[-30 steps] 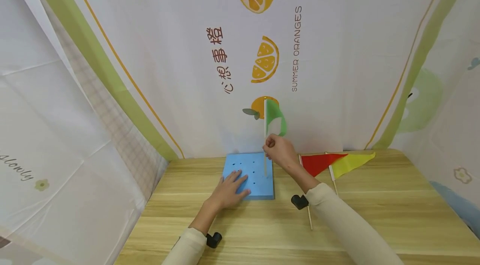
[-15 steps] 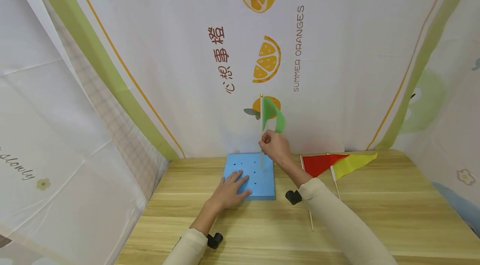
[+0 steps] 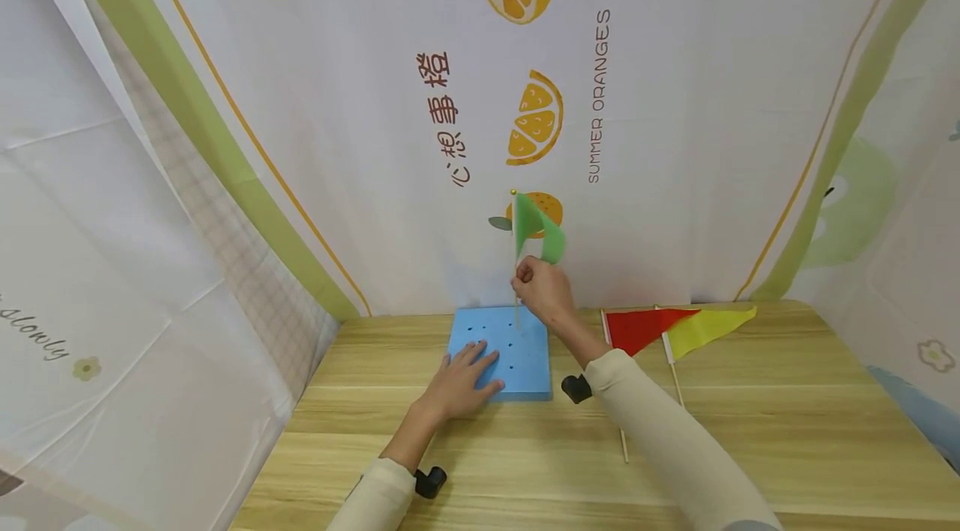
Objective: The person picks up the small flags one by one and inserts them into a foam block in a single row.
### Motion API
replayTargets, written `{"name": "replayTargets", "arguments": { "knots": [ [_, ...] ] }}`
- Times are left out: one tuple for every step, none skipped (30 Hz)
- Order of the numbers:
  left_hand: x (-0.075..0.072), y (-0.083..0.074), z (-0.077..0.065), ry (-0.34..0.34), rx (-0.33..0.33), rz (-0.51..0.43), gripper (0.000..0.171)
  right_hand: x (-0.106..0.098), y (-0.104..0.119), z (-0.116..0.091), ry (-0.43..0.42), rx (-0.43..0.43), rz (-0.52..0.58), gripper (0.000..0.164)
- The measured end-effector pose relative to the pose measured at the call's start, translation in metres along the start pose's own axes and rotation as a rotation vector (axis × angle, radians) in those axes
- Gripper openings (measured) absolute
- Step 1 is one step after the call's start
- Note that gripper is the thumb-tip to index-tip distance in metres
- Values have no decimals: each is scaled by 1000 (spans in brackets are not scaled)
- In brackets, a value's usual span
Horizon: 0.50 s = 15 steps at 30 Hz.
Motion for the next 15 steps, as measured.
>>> {"name": "replayTargets", "arguments": {
  "knots": [
    [0, 0, 0, 0, 0, -3, 65, 1, 1, 0, 1, -3, -1, 10],
    [-1, 0, -1, 1, -2, -4, 65, 2, 1, 1, 0, -7, -2, 10],
    [-1, -1, -1, 1, -2, -4, 65, 4, 1, 1, -1, -11, 1, 10],
    [-1, -1, -1, 0, -2, -5, 65, 5, 1, 0, -3, -14, 3, 10],
    [0, -1, -1, 0, -2, -3, 65, 6, 1, 0, -4, -17, 7, 9],
    [0, -1, -1, 1, -2, 1, 65, 7, 1, 0, -7, -20, 8, 9],
    [0, -1, -1, 2, -2, 6, 65, 8, 1, 0, -10, -22, 10, 9],
    [1, -1, -1, 2, -1, 10, 65, 9, 1, 0, -16, -25, 6, 9],
    [1, -1, -1, 2, 0, 13, 65, 10, 0, 0, -23, -29, 1, 9],
    [1, -1, -1, 3, 1, 14, 65, 10, 0, 0, -29, -35, -7, 8],
    [1, -1, -1, 4, 0, 16, 65, 11, 0, 0, -34, -39, -14, 8],
    [1, -2, -1, 7, -3, 16, 65, 12, -1, 1, -38, -46, -21, 8],
    [1, -2, -2, 6, -3, 14, 65, 13, -1, 2, -41, -49, -24, 8],
    [1, -2, -2, 6, -5, 12, 65, 14, -2, 2, -43, -55, -31, 9],
    [1, -3, -3, 7, -5, 12, 65, 15, -3, 3, -41, -56, -31, 9]
  ]
}}
Point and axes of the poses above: each hand's wrist, its own z-axis towards the middle knuckle, its own x-axis out of the palm, y = z × x, the point moved 3 cm from there along z, towards the middle knuckle, and after that the axes turned 13 degrees about -z, right-handed, at the moved point
